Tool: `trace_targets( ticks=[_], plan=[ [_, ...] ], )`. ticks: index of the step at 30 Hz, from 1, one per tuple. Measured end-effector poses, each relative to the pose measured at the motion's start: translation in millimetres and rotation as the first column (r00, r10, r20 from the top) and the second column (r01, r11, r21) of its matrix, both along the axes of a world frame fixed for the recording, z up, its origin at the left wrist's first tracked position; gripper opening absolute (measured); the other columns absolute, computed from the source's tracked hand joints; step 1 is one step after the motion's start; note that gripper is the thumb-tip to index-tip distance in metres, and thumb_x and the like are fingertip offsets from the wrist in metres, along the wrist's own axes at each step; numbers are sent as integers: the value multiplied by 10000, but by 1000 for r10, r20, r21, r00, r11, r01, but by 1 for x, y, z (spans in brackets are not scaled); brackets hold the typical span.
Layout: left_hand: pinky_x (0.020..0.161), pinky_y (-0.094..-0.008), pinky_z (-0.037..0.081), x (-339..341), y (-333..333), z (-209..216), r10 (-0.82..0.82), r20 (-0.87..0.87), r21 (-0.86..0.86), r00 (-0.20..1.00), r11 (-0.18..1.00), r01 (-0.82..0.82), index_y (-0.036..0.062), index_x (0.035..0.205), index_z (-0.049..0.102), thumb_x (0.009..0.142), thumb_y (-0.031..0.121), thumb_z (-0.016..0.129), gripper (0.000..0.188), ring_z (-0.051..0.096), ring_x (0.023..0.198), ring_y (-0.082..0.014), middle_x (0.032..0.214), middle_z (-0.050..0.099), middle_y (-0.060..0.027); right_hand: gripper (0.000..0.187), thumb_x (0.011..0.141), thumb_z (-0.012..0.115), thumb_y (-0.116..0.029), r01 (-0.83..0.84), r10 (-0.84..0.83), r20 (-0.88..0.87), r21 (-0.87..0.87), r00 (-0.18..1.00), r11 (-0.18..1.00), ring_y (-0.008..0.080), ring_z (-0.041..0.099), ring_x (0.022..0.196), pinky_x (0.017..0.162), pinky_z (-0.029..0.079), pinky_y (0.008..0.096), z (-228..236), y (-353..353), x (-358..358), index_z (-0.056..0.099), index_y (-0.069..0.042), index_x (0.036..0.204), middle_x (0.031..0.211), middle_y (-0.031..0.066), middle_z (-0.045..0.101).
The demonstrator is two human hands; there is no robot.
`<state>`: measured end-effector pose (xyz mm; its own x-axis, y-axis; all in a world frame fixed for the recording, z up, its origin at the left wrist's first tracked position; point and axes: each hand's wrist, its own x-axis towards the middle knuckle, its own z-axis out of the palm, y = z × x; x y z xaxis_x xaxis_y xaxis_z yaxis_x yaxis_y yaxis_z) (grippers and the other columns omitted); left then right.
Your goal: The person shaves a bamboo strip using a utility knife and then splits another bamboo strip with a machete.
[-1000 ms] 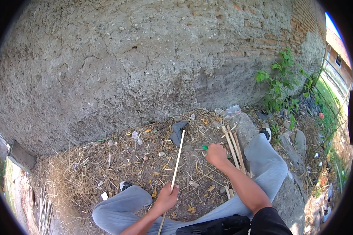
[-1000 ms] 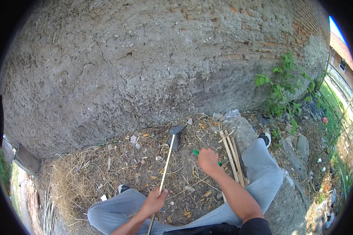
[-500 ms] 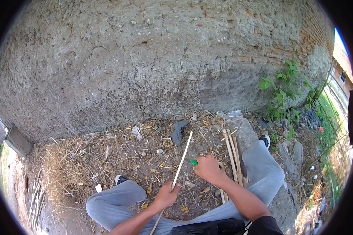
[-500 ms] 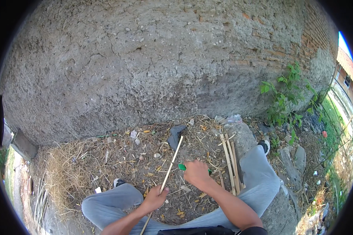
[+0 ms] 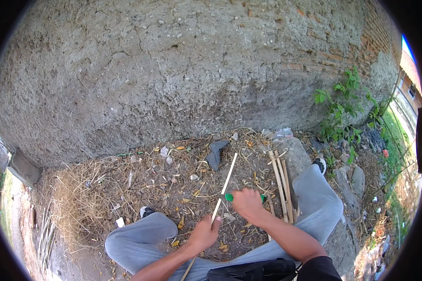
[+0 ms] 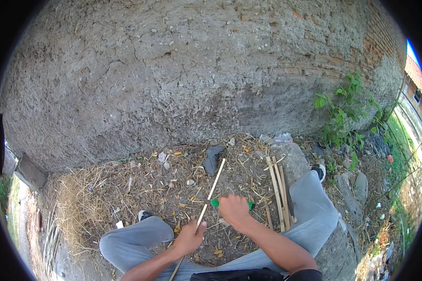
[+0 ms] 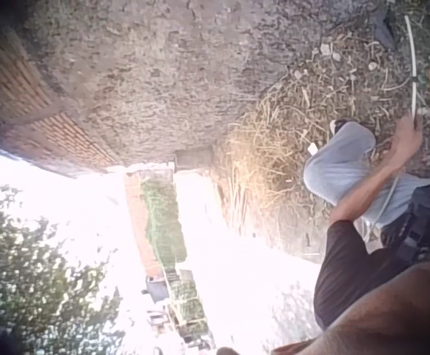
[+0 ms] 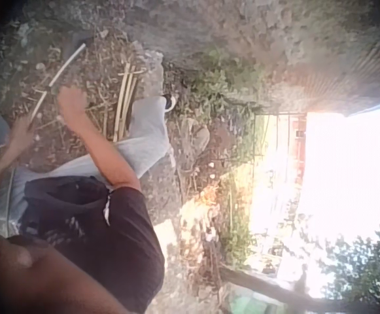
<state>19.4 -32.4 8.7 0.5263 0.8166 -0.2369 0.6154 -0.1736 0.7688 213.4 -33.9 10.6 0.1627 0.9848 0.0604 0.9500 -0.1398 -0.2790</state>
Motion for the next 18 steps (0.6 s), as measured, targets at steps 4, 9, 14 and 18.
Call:
trace_targets(
  ticks=[4,9,14,18],
  plan=[
    [570,-559,452,0,-9,10,-38,-64,31,997,999,40,-63,961,474,1005,254,448,321,602,616,-493,636,590,-289,144,804,562,-137,0,-3,65,38,998,999,365,689,671,595,541,480,-14,5,2,670,-52,761,712,198,673],
    [560,-580,459,-6,-11,15,-66,-63,44,996,997,69,-82,974,449,1007,209,424,294,603,619,-509,631,589,-306,120,777,578,-118,-20,12,78,98,997,995,357,679,611,548,534,479,-25,15,5,666,-46,738,666,183,661],
    [553,-580,462,-6,-30,18,-113,-160,1,981,993,114,-80,957,448,998,205,441,289,594,602,-513,623,586,-303,119,790,592,-104,153,-163,95,101,982,983,365,690,695,606,547,459,-32,34,47,693,-41,784,738,205,674],
    [528,-582,443,-1,-52,49,-225,-145,-34,963,974,223,-68,958,436,993,214,466,285,580,581,-525,613,581,-305,147,856,582,-91,449,-442,113,-51,890,892,317,703,881,739,567,415,-49,28,129,720,-52,888,937,167,710]
  ],
)
